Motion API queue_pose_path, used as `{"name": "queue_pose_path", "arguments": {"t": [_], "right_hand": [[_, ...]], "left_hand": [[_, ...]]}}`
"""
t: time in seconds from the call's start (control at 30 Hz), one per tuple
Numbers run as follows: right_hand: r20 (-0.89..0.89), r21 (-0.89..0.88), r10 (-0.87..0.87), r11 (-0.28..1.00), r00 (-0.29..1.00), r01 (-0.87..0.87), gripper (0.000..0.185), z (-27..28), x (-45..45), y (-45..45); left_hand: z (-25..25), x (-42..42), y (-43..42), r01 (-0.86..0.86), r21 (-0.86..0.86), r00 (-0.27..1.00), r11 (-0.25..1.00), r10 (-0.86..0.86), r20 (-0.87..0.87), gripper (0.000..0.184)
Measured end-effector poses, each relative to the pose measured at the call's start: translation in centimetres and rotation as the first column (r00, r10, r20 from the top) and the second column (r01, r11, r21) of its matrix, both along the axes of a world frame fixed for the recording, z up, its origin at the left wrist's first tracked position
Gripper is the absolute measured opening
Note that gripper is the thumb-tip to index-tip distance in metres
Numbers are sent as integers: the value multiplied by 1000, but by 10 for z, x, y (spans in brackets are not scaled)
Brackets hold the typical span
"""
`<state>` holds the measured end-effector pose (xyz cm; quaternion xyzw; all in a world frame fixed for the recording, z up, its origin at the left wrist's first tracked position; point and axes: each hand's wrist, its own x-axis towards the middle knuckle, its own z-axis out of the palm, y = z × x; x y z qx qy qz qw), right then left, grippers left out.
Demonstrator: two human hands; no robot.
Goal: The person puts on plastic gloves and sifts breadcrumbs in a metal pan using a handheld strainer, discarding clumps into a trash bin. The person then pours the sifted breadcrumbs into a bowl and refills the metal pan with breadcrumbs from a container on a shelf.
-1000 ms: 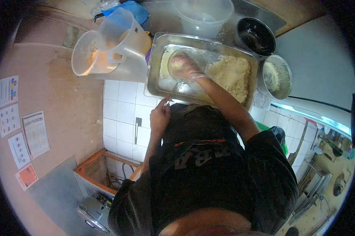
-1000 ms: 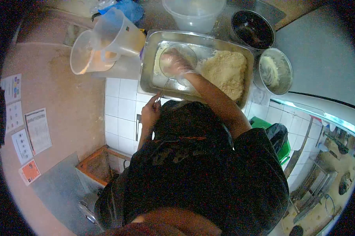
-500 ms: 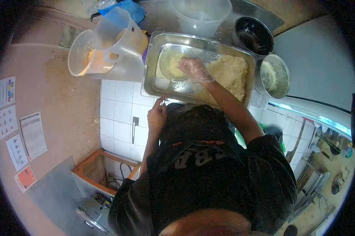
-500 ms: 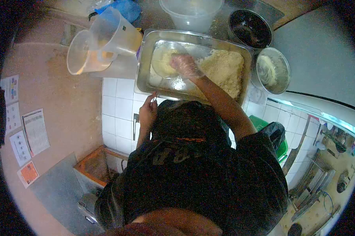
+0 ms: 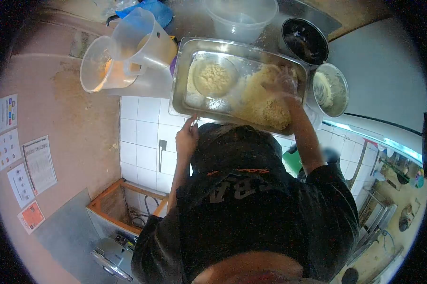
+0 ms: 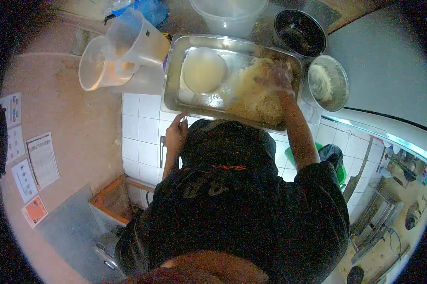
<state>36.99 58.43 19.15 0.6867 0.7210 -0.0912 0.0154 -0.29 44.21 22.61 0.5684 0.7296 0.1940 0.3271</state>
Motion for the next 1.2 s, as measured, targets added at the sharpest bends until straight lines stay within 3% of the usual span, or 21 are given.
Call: {"name": "queue_pose_path", "arguments": {"t": [0.03,0.1,0.17,0.2,0.27,0.4,0.47,0.6,0.63,0.7,0.73,0.77,0.87,0.9,0.93,0.97,1.07,1.13,1.17,1.2], "right_hand": [[3,-104,-57,993,998,57,67,18,-13,-11],[6,-212,-115,971,993,114,73,8,-12,-16],[-59,204,55,978,997,-42,75,-71,21,-32],[-36,289,92,954,995,-78,73,-98,31,-30],[13,233,51,971,999,-53,69,-121,33,-16],[-9,120,-46,992,999,47,61,-134,49,1],[-61,58,-99,993,993,103,57,-138,63,7],[-250,-22,-261,964,932,265,49,-122,81,9],[-305,-31,-297,953,905,302,47,-110,81,7],[-442,-30,-304,945,844,325,44,-83,64,4],[-514,-4,-266,951,815,308,42,-66,47,2],[-607,149,-90,963,790,224,42,-62,33,4],[-710,-79,-139,990,691,117,40,21,-63,6],[-762,-63,-92,996,641,68,38,22,-89,7],[-810,-46,-49,999,585,19,36,23,-115,9],[-858,126,118,992,500,-19,32,8,-137,12],[-763,106,204,976,613,-192,38,-5,-176,27],[-570,250,451,892,687,-377,53,-5,-187,29],[-557,367,486,871,673,-326,52,-4,-190,22],[-559,366,488,870,670,-329,52,-3,-191,22]], "left_hand": [[4,1,1,60,-27,998,998,-61,-19,34],[7,3,5,2,-37,1000,999,-2,-3,35],[9,6,5,-45,-46,998,998,43,-44,36],[8,8,4,-31,-49,999,998,30,-37,36],[5,8,1,78,-14,997,997,-77,30,35],[-1,0,2,-8,-33,1000,999,8,21,35],[6,4,4,1,-48,996,999,-6,-91,35],[6,-3,2,17,-37,1000,999,-17,22,35],[-2,-4,1,-66,-11,997,998,66,34,34],[-1,-4,1,-28,-9,1000,1000,28,10,33],[1,-2,0,18,-4,1000,1000,-18,-9,33],[6,2,0,40,-39,999,998,-40,-14,31],[-6,-2,1,14,8,999,1000,-14,30,31],[7,3,8,-28,-140,1000,990,26,-16,31],[7,3,6,-24,-140,1000,990,21,-21,31],[5,3,4,38,-93,999,995,-39,-9,31],[15,5,4,104,-98,994,990,-101,35,33],[12,2,8,-5,-157,999,988,11,38,35],[11,-1,7,-7,-156,999,988,12,32,35],[8,-2,3,31,-84,999,996,-28,33,35]]}}
